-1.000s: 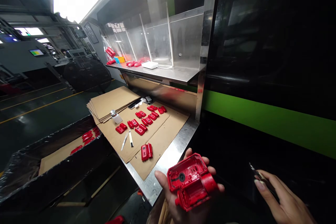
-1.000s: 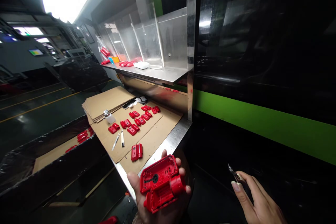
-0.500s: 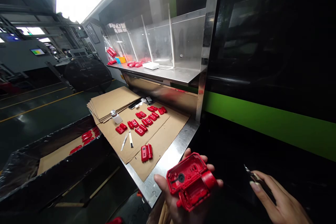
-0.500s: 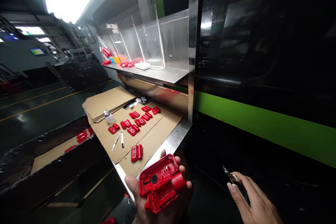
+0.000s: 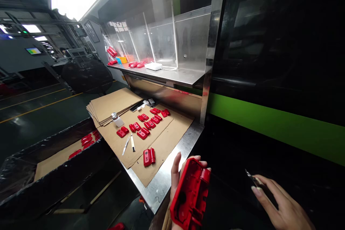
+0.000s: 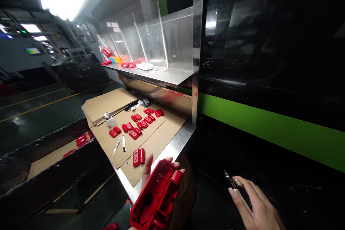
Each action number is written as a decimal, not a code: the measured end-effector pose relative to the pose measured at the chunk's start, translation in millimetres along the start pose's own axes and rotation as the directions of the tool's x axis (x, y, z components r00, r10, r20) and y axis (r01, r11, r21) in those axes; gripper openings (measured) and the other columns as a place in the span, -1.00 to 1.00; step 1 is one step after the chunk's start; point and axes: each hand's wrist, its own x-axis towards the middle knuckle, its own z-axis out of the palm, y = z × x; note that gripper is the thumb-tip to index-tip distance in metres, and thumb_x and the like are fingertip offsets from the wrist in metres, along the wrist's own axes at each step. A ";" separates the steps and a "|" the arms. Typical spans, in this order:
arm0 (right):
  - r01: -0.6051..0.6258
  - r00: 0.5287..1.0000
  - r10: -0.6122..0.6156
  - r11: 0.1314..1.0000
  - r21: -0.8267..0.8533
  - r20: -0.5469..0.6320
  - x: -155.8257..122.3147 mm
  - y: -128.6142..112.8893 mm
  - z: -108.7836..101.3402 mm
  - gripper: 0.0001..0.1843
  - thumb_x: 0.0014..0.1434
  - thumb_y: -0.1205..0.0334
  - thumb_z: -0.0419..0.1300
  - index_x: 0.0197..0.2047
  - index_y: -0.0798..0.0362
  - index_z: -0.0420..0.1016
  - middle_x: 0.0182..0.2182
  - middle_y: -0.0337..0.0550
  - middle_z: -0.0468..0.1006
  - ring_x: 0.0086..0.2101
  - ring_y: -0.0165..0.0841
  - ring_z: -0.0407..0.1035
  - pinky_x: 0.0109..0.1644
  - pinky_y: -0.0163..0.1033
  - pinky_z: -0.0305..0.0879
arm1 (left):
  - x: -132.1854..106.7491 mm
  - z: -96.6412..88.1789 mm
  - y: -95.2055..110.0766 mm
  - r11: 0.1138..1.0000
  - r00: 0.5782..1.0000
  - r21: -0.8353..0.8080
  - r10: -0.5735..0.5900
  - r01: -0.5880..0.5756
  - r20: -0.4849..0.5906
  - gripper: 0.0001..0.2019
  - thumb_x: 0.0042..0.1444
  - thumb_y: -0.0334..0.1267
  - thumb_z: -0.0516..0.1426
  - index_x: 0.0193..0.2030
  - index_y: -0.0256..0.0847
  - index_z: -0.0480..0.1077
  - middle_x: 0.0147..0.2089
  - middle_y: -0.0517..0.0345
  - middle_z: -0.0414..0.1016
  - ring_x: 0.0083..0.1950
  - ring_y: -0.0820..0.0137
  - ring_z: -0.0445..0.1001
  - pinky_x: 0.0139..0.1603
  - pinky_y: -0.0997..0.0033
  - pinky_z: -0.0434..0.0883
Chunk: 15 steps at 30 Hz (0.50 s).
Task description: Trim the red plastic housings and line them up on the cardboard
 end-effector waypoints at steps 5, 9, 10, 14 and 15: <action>0.027 0.999 -0.027 1.000 0.014 -0.024 2.0 1.4 2.4 -0.23 0.18 -0.43 0.03 0.19 -0.06 0.48 0.14 -0.08 0.53 0.07 -0.03 0.47 0.08 0.06 0.55 | 5.5 -19.5 -8.8 0.992 0.968 -0.114 0.085 -0.059 0.235 -0.23 -0.18 0.24 0.38 0.22 0.12 0.42 0.08 -0.14 0.60 0.08 -0.06 0.57 0.17 -0.13 0.47; 0.023 1.000 -0.023 1.000 0.002 -0.019 3.1 -0.3 2.0 -0.24 0.17 -0.44 0.02 0.17 -0.08 0.49 0.12 -0.12 0.54 0.06 -0.07 0.48 0.07 0.04 0.56 | 10.6 -29.7 -15.8 0.985 0.955 -0.167 0.081 -0.034 0.286 -0.14 -0.24 0.30 0.38 0.25 0.12 0.39 0.12 -0.15 0.58 0.10 -0.10 0.55 0.19 -0.20 0.44; 0.017 1.000 -0.017 1.000 -0.002 -0.015 3.2 -0.4 1.7 -0.23 0.16 -0.45 0.01 0.17 -0.08 0.49 0.12 -0.12 0.54 0.07 -0.07 0.47 0.07 0.04 0.56 | 9.9 -28.2 -16.1 0.982 0.956 -0.187 0.079 -0.026 0.284 -0.13 -0.25 0.29 0.39 0.25 0.12 0.39 0.12 -0.15 0.57 0.10 -0.10 0.55 0.18 -0.20 0.44; -0.008 1.000 0.008 1.000 -0.010 0.005 3.0 0.0 1.8 -0.17 0.13 -0.50 -0.02 0.20 -0.08 0.46 0.16 -0.13 0.51 0.11 -0.09 0.44 0.10 0.05 0.54 | 2.4 -13.0 -12.3 0.988 0.987 -0.151 0.038 -0.014 0.159 -0.48 0.08 -0.19 0.34 0.21 0.13 0.43 0.08 -0.08 0.61 0.07 0.02 0.59 0.16 -0.12 0.49; -0.018 1.000 0.018 1.000 -0.011 0.010 2.7 -0.2 2.0 -0.15 0.13 -0.51 -0.03 0.21 -0.08 0.45 0.17 -0.13 0.50 0.11 -0.08 0.43 0.11 0.05 0.53 | 0.8 -9.7 -11.1 0.990 0.992 -0.138 0.016 0.001 0.127 -0.50 0.10 -0.29 0.31 0.19 0.15 0.45 0.06 -0.05 0.62 0.05 0.06 0.60 0.15 -0.10 0.50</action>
